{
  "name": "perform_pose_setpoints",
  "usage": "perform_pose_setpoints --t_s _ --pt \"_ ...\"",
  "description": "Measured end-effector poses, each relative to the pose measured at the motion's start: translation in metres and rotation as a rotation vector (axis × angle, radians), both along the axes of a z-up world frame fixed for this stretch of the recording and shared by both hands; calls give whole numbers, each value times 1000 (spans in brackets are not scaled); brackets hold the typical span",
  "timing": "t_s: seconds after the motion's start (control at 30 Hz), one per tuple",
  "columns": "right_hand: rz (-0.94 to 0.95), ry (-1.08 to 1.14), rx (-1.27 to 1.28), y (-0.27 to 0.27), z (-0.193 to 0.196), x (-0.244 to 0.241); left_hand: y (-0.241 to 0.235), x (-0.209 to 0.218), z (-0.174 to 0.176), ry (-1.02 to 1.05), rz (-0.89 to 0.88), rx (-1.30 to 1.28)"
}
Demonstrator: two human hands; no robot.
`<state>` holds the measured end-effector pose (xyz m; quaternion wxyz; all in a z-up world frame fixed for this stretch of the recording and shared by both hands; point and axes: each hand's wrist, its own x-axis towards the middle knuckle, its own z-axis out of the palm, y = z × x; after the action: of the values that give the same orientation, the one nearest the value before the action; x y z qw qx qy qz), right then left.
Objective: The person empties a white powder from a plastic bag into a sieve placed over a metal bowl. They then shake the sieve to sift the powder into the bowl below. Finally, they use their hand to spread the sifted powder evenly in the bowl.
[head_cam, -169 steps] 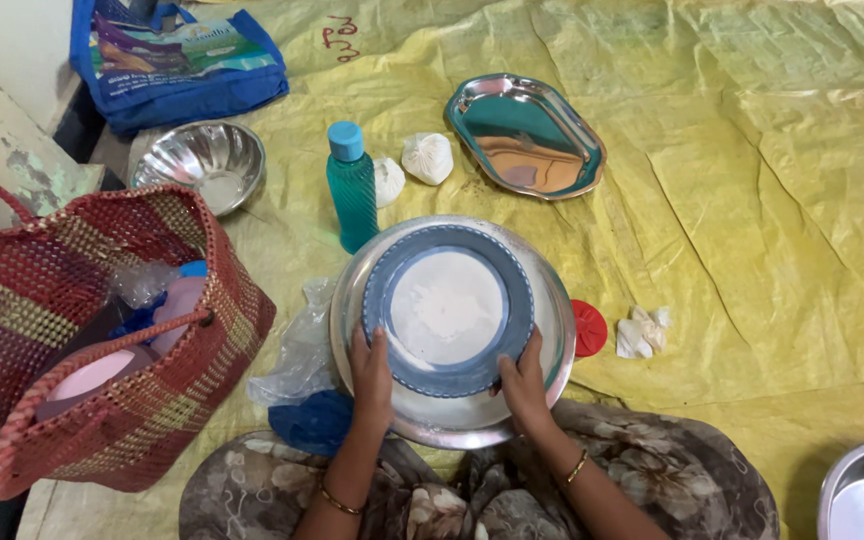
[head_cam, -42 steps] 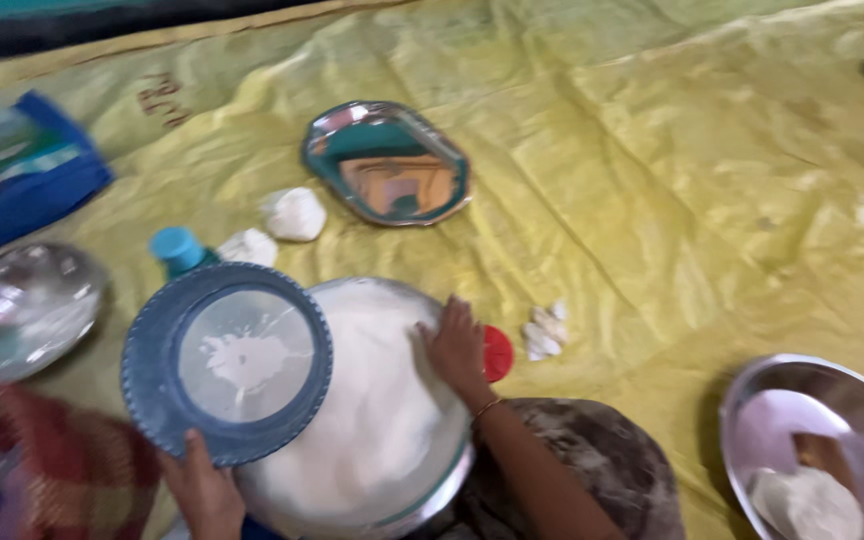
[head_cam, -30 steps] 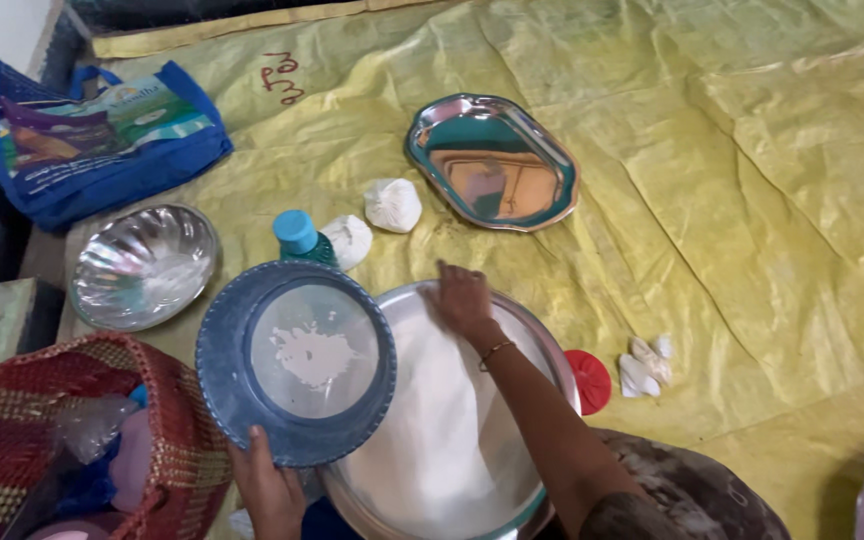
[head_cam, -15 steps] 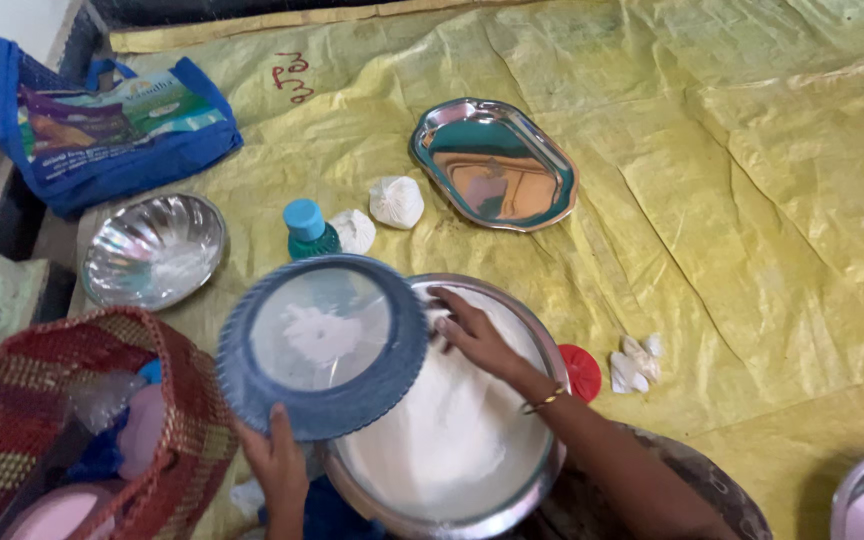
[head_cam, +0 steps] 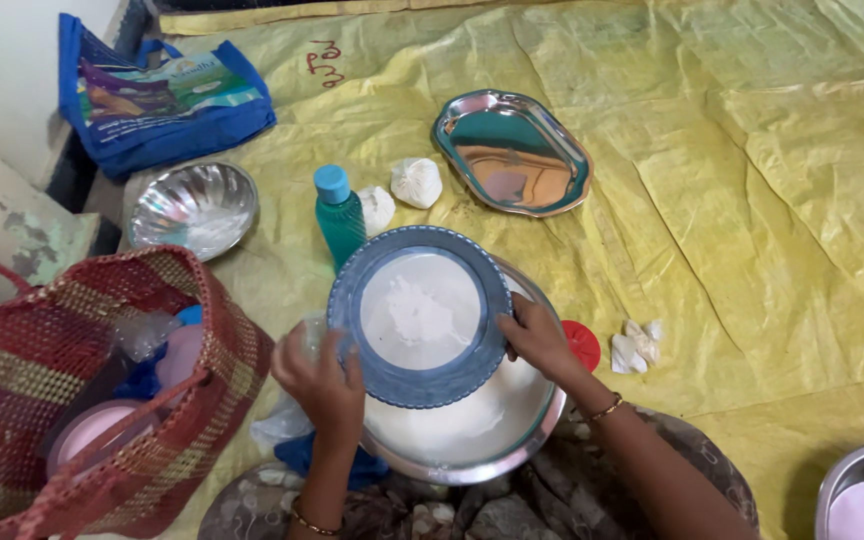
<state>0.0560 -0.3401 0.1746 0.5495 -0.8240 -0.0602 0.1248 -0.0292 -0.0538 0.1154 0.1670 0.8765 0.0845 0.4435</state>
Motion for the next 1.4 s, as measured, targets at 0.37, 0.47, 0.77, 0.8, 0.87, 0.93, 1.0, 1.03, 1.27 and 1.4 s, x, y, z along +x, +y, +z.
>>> perform_pose_setpoints --t_s 0.37,0.47,0.77,0.8,0.87,0.93,1.0,1.03,1.27,1.4 --pt "-88 -295 -232 28 19 -31 -12 6 19 257 -141 288" --pt "-91 -348 -254 32 22 -32 -10 12 14 192 -112 286" --pt "-89 -324 -224 38 26 -38 -13 19 8 158 -92 238" --pt "-92 -326 -226 39 25 -38 -15 21 9 153 -82 236" --pt "-89 -420 -234 40 24 -40 -18 24 10 155 -53 254" --pt "-91 -467 -246 42 23 -43 -21 29 13 190 -36 273" --pt "-98 -465 -262 45 23 -45 -24 33 16 259 -29 294" --pt "-105 -448 -258 46 23 -47 -24 36 18 260 -34 303" --pt "-182 -416 -287 42 15 -38 -20 50 37 226 -116 351" --pt "-252 -506 -400 21 9 -27 -8 43 48 -2 -170 241"
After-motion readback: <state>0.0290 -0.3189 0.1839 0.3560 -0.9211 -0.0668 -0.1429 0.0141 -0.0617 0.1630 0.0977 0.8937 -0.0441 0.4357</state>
